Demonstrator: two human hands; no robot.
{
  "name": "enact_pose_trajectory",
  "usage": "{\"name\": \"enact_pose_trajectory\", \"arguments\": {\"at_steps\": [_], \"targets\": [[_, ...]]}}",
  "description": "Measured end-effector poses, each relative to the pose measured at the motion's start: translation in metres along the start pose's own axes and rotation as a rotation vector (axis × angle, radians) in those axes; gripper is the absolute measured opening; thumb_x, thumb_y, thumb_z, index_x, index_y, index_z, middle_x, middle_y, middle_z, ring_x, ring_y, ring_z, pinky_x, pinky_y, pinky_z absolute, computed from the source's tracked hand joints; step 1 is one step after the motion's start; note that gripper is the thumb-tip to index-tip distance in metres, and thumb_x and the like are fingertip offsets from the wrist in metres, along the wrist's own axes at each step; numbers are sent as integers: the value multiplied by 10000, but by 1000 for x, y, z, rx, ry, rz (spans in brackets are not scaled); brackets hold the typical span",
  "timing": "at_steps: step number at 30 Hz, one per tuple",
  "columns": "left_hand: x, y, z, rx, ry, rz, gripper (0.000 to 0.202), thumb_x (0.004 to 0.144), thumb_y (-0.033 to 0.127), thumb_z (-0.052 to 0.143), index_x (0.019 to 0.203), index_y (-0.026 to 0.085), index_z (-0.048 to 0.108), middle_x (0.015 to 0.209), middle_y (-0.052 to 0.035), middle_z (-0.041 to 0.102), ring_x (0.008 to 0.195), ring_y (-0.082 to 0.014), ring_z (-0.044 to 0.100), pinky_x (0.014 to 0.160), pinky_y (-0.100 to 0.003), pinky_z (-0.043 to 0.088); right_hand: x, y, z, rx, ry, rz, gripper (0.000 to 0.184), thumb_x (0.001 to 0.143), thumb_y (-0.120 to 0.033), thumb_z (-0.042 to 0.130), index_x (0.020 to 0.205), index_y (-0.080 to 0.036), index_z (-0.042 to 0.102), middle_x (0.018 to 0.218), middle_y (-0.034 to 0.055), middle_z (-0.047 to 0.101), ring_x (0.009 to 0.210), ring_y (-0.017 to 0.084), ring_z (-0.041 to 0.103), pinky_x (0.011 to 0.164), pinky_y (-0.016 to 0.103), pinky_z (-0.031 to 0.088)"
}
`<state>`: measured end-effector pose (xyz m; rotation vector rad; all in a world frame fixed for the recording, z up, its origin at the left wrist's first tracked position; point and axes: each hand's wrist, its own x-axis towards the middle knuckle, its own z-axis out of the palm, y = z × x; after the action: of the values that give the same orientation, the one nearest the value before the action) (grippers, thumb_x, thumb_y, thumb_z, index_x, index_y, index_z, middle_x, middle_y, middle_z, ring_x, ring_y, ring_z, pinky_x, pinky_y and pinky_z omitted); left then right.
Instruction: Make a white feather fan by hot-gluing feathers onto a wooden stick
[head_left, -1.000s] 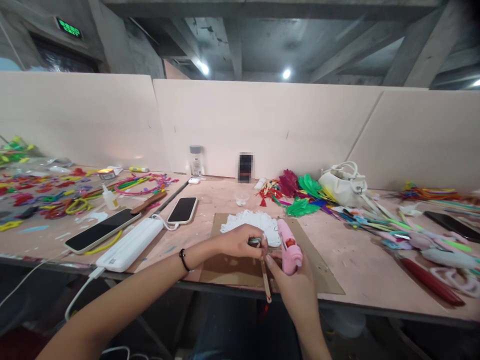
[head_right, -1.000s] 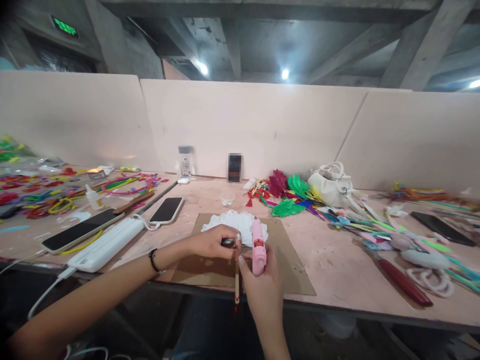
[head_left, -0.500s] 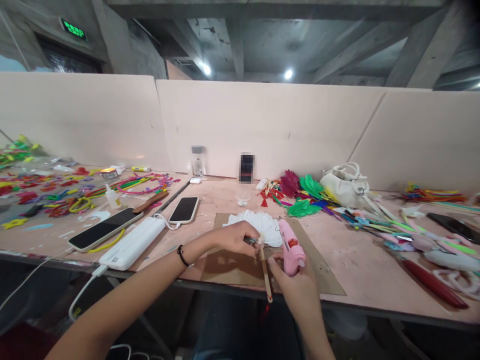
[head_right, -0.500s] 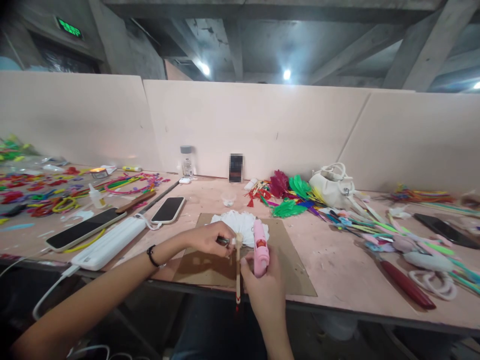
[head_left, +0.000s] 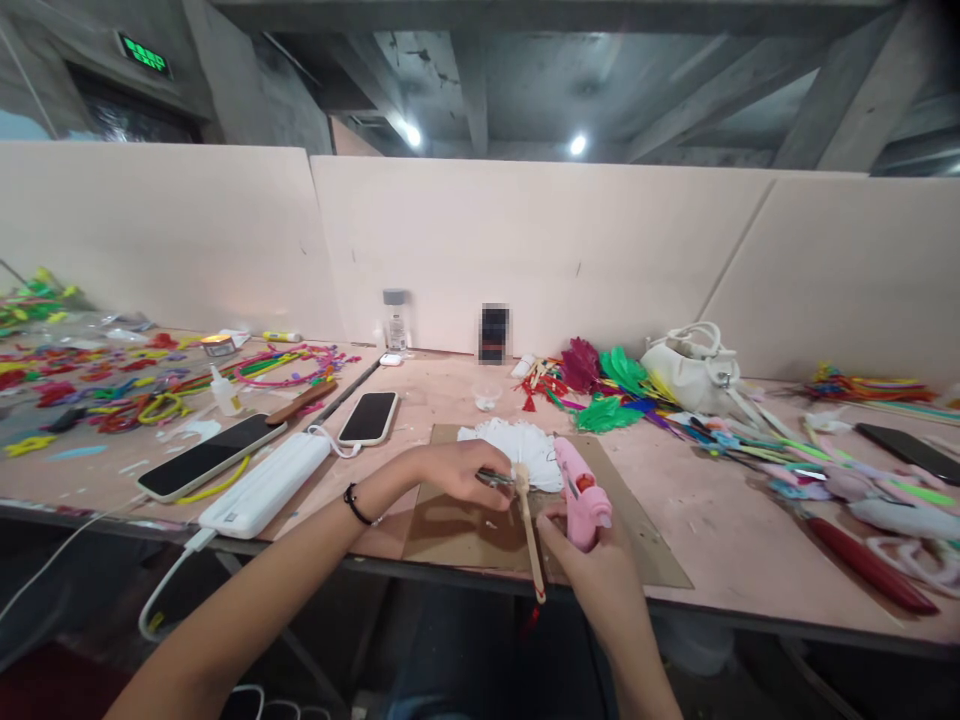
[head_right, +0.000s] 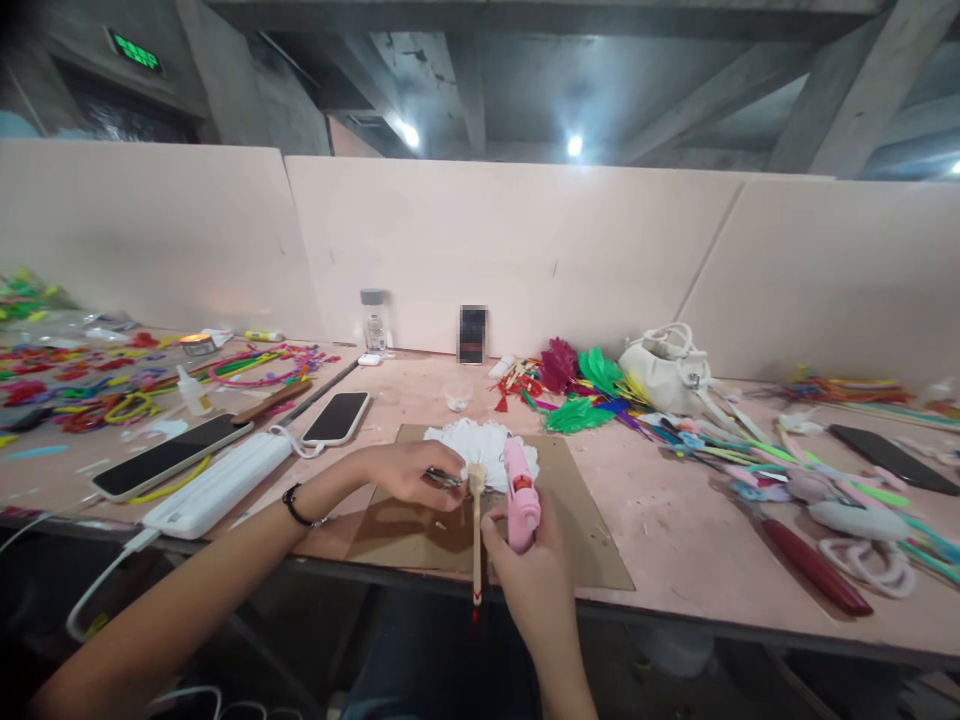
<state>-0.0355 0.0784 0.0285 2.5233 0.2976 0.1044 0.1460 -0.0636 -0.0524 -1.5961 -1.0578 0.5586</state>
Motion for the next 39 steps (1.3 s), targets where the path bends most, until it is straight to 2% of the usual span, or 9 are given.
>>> {"name": "enact_pose_trajectory", "arguments": {"at_steps": [3,5,8,13,21,29,31,36,39], "targets": [[2,2,1,10,56,44,235,1018,266,507,1049,183,724,1018,-61,721,939,-168,639,850,-244,464,3,5,0,60,-14,-45,352,718,-509,690,887,-200,694,1002,89,725,922,290,670,776,357,497],[3,3,4,24,89,67,278,1043,266,458,1023,177,720,993,-72,715,910,-165,631,839,-251,462,3,6,1,89,-11,-57,356,726,-511,691,881,-190,702,1007,99,733,920,293,677,778,363,506],[5,3,8,41,110,95,249,1025,274,520,979,167,740,901,-81,724,834,-166,635,797,-255,462,3,6,1,122,-11,-73,361,744,-514,694,894,-185,706,990,99,740,900,285,686,785,363,522],[7,10,11,0,152,130,191,982,303,623,1032,191,770,948,-83,771,867,-171,684,825,-250,482,3,8,0,115,-17,-87,377,754,-531,704,890,-180,719,1033,114,740,921,304,688,779,386,534],[9,13,12,-1,196,201,200,947,349,677,972,188,791,888,-87,745,864,-187,637,835,-284,466,5,10,1,132,-27,-122,361,758,-529,732,882,-189,717,988,108,753,969,326,694,849,423,543],[10,11,16,-49,197,205,230,943,374,676,999,192,805,933,-111,749,897,-200,634,852,-301,465,5,11,2,148,-3,-136,483,746,-524,745,1072,-172,696,1058,134,738,1036,350,684,944,471,525],[10,12,16,-58,195,207,237,946,381,671,996,195,808,947,-118,753,916,-208,640,866,-309,468,5,11,1,164,-13,-149,485,749,-517,750,1089,-176,690,1039,124,743,1022,339,691,933,451,533],[10,14,16,-59,183,198,225,953,372,662,982,206,811,948,-119,763,936,-211,664,899,-307,472,7,13,1,174,-63,-138,418,747,-508,757,1002,-181,704,926,95,756,926,323,705,877,444,539],[11,13,17,-55,207,211,218,961,356,654,961,201,808,917,-107,764,902,-201,672,872,-288,475,7,14,0,156,-42,-108,412,733,-528,766,942,-174,732,829,78,742,815,303,703,788,410,553]]}}
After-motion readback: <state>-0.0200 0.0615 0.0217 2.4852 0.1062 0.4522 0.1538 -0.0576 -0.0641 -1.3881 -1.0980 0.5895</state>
